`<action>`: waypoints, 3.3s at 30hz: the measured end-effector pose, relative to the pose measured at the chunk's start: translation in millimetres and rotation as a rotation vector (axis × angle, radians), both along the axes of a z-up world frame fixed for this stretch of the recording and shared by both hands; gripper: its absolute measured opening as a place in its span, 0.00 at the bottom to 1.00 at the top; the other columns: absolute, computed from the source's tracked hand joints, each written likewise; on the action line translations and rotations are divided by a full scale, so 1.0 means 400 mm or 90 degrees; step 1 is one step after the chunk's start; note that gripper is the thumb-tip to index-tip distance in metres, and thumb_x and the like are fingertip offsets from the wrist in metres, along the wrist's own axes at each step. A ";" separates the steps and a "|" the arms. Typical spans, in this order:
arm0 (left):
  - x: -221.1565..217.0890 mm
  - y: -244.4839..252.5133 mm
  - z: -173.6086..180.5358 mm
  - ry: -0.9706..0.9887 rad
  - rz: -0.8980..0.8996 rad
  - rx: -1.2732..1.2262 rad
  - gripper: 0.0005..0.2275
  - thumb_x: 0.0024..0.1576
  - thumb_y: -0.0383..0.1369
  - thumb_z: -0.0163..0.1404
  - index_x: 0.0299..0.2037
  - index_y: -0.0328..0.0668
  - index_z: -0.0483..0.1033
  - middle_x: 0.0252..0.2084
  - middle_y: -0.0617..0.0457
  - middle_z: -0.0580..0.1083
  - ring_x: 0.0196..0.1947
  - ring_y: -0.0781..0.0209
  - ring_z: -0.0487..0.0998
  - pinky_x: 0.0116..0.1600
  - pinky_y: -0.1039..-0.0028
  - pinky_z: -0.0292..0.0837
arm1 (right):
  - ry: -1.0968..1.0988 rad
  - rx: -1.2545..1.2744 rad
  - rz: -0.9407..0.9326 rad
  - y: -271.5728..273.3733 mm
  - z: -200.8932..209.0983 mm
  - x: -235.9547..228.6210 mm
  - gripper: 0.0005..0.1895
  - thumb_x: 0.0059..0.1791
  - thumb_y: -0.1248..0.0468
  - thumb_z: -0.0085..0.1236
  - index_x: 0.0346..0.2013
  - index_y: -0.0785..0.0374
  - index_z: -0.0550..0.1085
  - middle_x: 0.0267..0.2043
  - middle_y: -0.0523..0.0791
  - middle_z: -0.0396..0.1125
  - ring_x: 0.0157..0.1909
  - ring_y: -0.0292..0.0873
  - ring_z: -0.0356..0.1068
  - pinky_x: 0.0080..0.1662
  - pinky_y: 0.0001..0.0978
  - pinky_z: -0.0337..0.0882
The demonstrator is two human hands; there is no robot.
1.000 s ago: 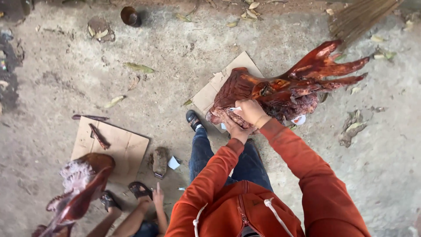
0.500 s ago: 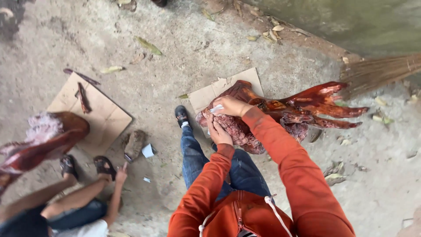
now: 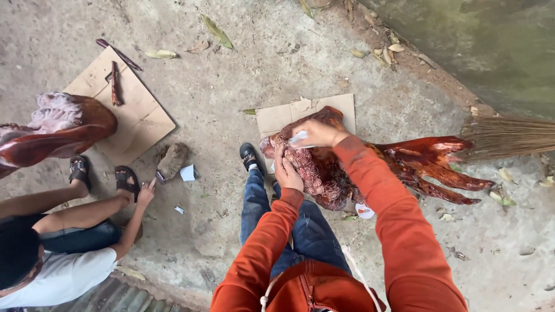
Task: Applying varnish or stain to a detailed wooden sculpture using a cloth and a small applicator.
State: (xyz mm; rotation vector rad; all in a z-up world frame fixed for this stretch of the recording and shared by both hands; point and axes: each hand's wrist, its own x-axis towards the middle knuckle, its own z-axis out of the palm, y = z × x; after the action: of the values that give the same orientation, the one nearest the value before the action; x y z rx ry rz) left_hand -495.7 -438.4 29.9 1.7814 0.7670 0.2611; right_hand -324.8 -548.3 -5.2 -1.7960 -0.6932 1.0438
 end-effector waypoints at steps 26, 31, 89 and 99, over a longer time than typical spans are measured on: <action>0.026 0.001 0.023 -0.033 -0.001 -0.017 0.23 0.65 0.25 0.31 0.71 0.45 0.61 0.65 0.39 0.68 0.66 0.38 0.66 0.71 0.52 0.56 | -0.111 -0.059 -0.168 0.017 -0.003 -0.061 0.14 0.44 0.49 0.70 0.33 0.52 0.78 0.35 0.46 0.75 0.43 0.52 0.76 0.45 0.43 0.72; 0.031 0.000 0.002 -0.014 0.002 0.128 0.20 0.65 0.30 0.35 0.69 0.46 0.61 0.68 0.44 0.61 0.69 0.42 0.62 0.72 0.52 0.51 | -0.153 -0.148 -0.336 0.124 -0.010 -0.037 0.08 0.45 0.56 0.69 0.37 0.50 0.80 0.38 0.44 0.77 0.48 0.48 0.76 0.49 0.39 0.74; 0.067 0.072 0.070 0.035 -0.149 -0.005 0.17 0.66 0.30 0.34 0.63 0.52 0.67 0.55 0.41 0.75 0.57 0.38 0.74 0.65 0.53 0.64 | -0.256 0.052 -0.233 -0.002 0.082 -0.156 0.13 0.43 0.71 0.65 0.41 0.55 0.80 0.37 0.46 0.70 0.43 0.56 0.73 0.47 0.48 0.73; 0.068 0.067 0.078 0.013 -0.151 -0.001 0.21 0.65 0.27 0.33 0.69 0.52 0.63 0.58 0.36 0.72 0.57 0.36 0.74 0.65 0.50 0.65 | -0.251 0.055 -0.334 0.014 0.055 -0.176 0.16 0.41 0.71 0.66 0.42 0.54 0.82 0.38 0.47 0.72 0.43 0.57 0.74 0.46 0.48 0.74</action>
State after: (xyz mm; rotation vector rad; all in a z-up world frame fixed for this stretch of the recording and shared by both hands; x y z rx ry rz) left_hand -468.4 -411.7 60.9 1.8554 0.5641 0.0840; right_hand -395.3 -542.7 16.7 -1.9784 -0.4435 0.3111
